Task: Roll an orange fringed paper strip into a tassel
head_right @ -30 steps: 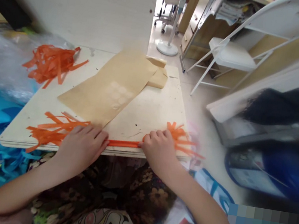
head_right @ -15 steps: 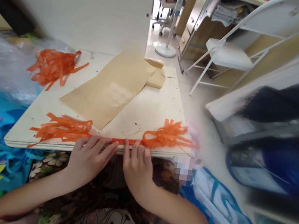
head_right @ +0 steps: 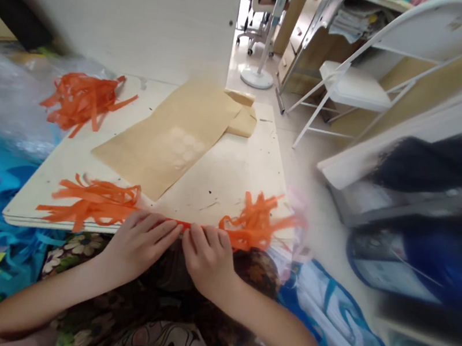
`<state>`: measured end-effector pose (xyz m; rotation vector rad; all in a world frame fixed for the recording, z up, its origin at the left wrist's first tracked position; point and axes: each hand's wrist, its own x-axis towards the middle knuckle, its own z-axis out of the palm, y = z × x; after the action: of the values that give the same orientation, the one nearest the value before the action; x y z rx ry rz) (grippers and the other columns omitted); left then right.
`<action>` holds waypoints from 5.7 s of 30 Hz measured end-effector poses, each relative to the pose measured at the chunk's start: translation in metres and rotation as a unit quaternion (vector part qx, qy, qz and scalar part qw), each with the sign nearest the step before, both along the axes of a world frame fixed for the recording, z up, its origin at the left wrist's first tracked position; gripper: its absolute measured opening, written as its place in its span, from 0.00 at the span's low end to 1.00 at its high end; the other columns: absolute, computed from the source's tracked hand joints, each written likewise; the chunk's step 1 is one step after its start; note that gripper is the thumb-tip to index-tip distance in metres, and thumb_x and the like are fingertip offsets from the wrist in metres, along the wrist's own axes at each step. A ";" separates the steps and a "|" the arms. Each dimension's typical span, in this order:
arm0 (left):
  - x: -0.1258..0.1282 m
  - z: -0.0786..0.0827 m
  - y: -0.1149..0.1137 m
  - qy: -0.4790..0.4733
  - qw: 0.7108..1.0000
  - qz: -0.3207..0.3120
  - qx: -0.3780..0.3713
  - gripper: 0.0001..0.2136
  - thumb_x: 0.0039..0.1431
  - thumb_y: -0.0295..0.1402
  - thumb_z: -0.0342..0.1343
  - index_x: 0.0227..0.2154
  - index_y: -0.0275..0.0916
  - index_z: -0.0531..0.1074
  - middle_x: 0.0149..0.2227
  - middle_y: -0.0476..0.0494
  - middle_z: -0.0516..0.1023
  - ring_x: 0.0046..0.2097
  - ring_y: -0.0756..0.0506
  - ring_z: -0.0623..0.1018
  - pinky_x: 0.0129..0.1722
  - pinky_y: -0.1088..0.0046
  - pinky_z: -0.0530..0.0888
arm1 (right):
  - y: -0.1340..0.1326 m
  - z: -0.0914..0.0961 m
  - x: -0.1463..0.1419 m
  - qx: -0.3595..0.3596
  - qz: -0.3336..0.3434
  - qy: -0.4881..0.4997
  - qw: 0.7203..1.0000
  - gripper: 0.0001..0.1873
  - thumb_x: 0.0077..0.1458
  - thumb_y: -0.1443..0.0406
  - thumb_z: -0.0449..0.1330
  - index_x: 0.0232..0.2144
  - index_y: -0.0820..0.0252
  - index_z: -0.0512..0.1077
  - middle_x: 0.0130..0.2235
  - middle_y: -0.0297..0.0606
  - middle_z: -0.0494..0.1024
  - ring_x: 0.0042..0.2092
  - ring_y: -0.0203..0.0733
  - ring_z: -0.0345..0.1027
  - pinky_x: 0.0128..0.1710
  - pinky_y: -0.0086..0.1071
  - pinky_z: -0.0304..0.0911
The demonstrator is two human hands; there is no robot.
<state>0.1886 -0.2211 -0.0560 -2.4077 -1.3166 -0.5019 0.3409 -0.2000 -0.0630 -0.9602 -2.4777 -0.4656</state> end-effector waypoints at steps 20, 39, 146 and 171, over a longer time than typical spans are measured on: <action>-0.007 0.021 0.013 0.014 0.986 0.115 -0.122 0.10 0.52 0.29 0.45 0.19 0.35 0.67 0.20 0.45 0.69 0.27 0.45 0.68 0.28 0.69 0.57 | 0.026 0.029 0.028 -0.151 -0.081 -0.134 0.976 0.09 0.48 0.69 0.51 0.19 0.62 0.66 0.22 0.36 0.68 0.27 0.37 0.57 0.28 0.32 0.43; -0.008 0.037 0.034 0.121 0.953 0.078 -0.266 0.11 0.51 0.29 0.44 0.18 0.34 0.67 0.20 0.42 0.72 0.25 0.44 0.72 0.24 0.69 0.59 | 0.062 0.054 0.016 -0.345 -0.054 -0.270 0.897 0.10 0.46 0.67 0.52 0.18 0.65 0.70 0.23 0.40 0.73 0.27 0.39 0.66 0.25 0.29 0.52; 0.013 0.015 -0.008 -0.770 0.431 -0.264 -0.390 0.01 0.45 0.29 0.55 0.22 0.39 0.69 0.33 0.50 0.60 0.34 0.53 0.65 0.33 0.78 0.65 | -0.019 0.056 -0.017 -0.703 0.093 0.484 0.512 0.08 0.30 0.68 0.64 0.18 0.66 0.69 0.19 0.28 0.67 0.22 0.26 0.58 0.24 0.23 0.55; 0.000 0.019 -0.005 -0.708 0.475 -0.186 -0.488 0.14 0.36 0.43 0.58 0.18 0.34 0.68 0.35 0.45 0.60 0.37 0.49 0.63 0.34 0.77 0.64 | -0.018 0.048 0.000 -0.658 0.127 0.333 0.663 0.08 0.42 0.64 0.53 0.18 0.62 0.57 0.20 0.28 0.58 0.23 0.27 0.50 0.23 0.24 0.49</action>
<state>0.1888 -0.2266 -0.0367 -2.9191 -1.7736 -3.1923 0.3406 -0.2181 -0.0147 -0.8691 -1.8518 1.7035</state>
